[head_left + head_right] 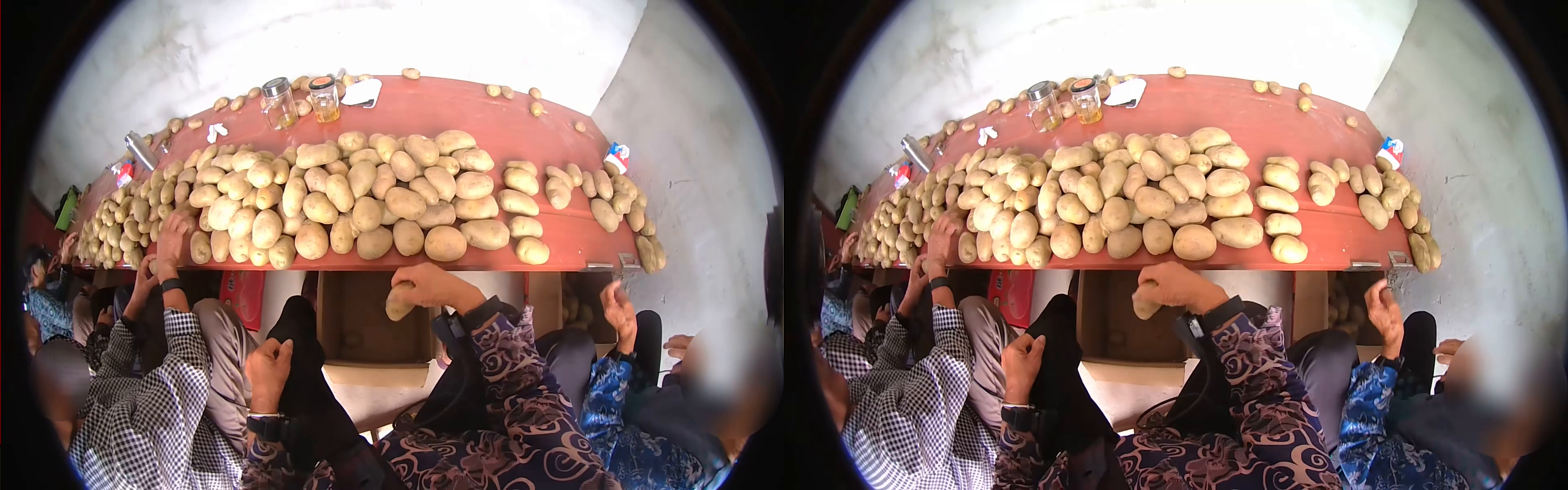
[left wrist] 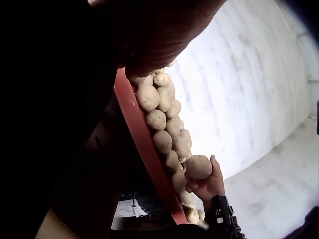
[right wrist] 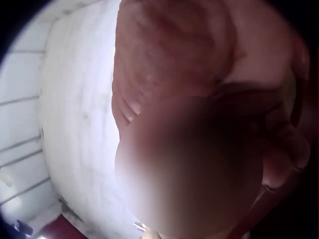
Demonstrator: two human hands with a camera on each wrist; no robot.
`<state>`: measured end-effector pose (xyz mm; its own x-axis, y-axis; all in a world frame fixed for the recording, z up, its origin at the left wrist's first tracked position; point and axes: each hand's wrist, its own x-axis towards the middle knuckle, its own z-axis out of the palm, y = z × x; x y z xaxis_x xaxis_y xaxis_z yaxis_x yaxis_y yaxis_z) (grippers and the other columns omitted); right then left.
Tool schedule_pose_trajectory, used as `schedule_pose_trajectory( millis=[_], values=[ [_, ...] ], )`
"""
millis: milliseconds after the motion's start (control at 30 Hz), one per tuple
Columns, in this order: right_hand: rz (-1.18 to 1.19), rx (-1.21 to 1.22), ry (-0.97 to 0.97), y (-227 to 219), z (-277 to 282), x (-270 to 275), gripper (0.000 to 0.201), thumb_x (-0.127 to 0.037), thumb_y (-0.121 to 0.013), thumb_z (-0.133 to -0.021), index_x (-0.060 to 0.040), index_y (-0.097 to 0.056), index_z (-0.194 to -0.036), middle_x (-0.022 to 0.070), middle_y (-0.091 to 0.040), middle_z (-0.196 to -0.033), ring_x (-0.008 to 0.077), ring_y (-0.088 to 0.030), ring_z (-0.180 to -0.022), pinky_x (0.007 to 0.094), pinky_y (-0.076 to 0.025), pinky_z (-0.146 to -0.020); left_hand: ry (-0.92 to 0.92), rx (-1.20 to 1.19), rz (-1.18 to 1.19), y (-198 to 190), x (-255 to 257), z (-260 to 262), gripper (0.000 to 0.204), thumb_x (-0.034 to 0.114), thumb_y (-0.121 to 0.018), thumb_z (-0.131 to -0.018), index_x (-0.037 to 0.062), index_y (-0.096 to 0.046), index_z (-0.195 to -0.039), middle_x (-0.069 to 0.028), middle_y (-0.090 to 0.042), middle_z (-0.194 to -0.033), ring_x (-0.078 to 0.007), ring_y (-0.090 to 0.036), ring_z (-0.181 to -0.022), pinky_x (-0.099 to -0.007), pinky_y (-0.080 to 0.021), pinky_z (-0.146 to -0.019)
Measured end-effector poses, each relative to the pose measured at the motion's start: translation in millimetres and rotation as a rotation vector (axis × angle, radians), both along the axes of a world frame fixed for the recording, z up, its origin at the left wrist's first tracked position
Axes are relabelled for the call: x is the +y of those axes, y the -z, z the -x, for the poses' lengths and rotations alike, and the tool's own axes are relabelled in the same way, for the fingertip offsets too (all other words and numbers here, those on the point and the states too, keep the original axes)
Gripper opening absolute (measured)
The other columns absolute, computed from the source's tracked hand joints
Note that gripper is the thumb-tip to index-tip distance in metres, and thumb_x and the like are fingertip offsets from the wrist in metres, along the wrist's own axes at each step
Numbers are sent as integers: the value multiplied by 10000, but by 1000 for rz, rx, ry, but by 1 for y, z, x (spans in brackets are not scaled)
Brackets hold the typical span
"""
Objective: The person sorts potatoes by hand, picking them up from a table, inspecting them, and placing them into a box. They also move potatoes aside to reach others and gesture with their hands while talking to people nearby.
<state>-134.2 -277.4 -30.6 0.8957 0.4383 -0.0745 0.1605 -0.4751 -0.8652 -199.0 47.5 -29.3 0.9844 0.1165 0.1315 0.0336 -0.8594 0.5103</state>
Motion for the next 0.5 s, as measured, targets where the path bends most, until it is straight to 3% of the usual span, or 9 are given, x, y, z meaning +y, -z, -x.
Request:
schedule_pose_trajectory(
  millis=[33, 167, 233, 267, 333, 367, 433, 467, 500],
  values=[
    [139, -201, -86, 5, 0, 0, 277, -278, -575, -800, -23, -590, -908, 52, -579, -744, 103, -549, -604, 243, -446, -537, -9, 11, -8, 0, -1, 0, 326, 314, -635, -748, 45, -531, -596, -131, -519, -542, -316, -511, -509, -387, -383, -490],
    [176, -69, -63, -1, -2, -3, 260, -230, -615, -769, -15, -592, -915, 71, -586, -741, 122, -559, -644, 257, -446, -576, -22, 21, -24, 3, 1, -1, 332, 329, -637, -743, 50, -533, -594, -125, -524, -541, -317, -514, -510, -391, -386, -492],
    [-64, -79, 180, -3, -6, -4, 226, -181, -640, -720, -18, -599, -871, 116, -606, -738, 198, -574, -653, 299, -449, -575, -18, 18, -25, 4, 1, -1, 332, 329, -638, -742, 53, -532, -591, -124, -522, -539, -316, -514, -508, -390, -387, -490],
    [-64, -80, 178, -5, -9, -6, 226, -181, -640, -720, -18, -599, -871, 116, -606, -738, 198, -574, -653, 299, -449, -575, -14, 17, -27, 4, 1, -1, 331, 328, -639, -741, 55, -530, -588, -123, -521, -538, -314, -513, -506, -389, -387, -488],
    [-176, -364, 473, -12, -16, -11, 150, -86, -621, -719, -26, -595, -854, 110, -598, -742, 250, -575, -669, 329, -454, -589, -12, 14, -21, 2, 1, -1, 332, 328, -640, -740, 57, -527, -584, -122, -520, -537, -313, -512, -503, -389, -386, -485],
    [-176, -363, 470, -11, -23, -15, 150, -86, -621, -719, -26, -595, -854, 110, -598, -742, 250, -575, -669, 329, -454, -589, -6, 12, -15, 1, 1, -1, 333, 327, -642, -738, 59, -524, -580, -121, -519, -536, -312, -511, -501, -389, -385, -482],
    [-43, -805, 660, -11, -40, -26, 135, -44, -599, -715, -49, -590, -850, 97, -585, -773, 266, -566, -716, 342, -462, -614, -16, 16, -15, 1, 1, -1, 336, 326, -643, -738, 58, -521, -578, -122, -518, -536, -311, -509, -500, -388, -384, -480],
    [-43, -803, 657, -13, -46, -31, 135, -44, -599, -715, -49, -590, -850, 97, -585, -773, 266, -566, -716, 342, -462, -614, -23, 22, -16, 1, 1, -2, 338, 325, -645, -737, 57, -518, -575, -122, -517, -537, -310, -507, -498, -388, -383, -478],
    [120, -910, 696, -20, -50, -34, 149, -32, -596, -701, -63, -590, -847, 98, -579, -806, 281, -555, -777, 338, -464, -641, -26, 24, -15, 1, 1, -2, 338, 325, -645, -737, 57, -518, -575, -122, -517, -537, -310, -507, -498, -388, -383, -478]
  ],
)
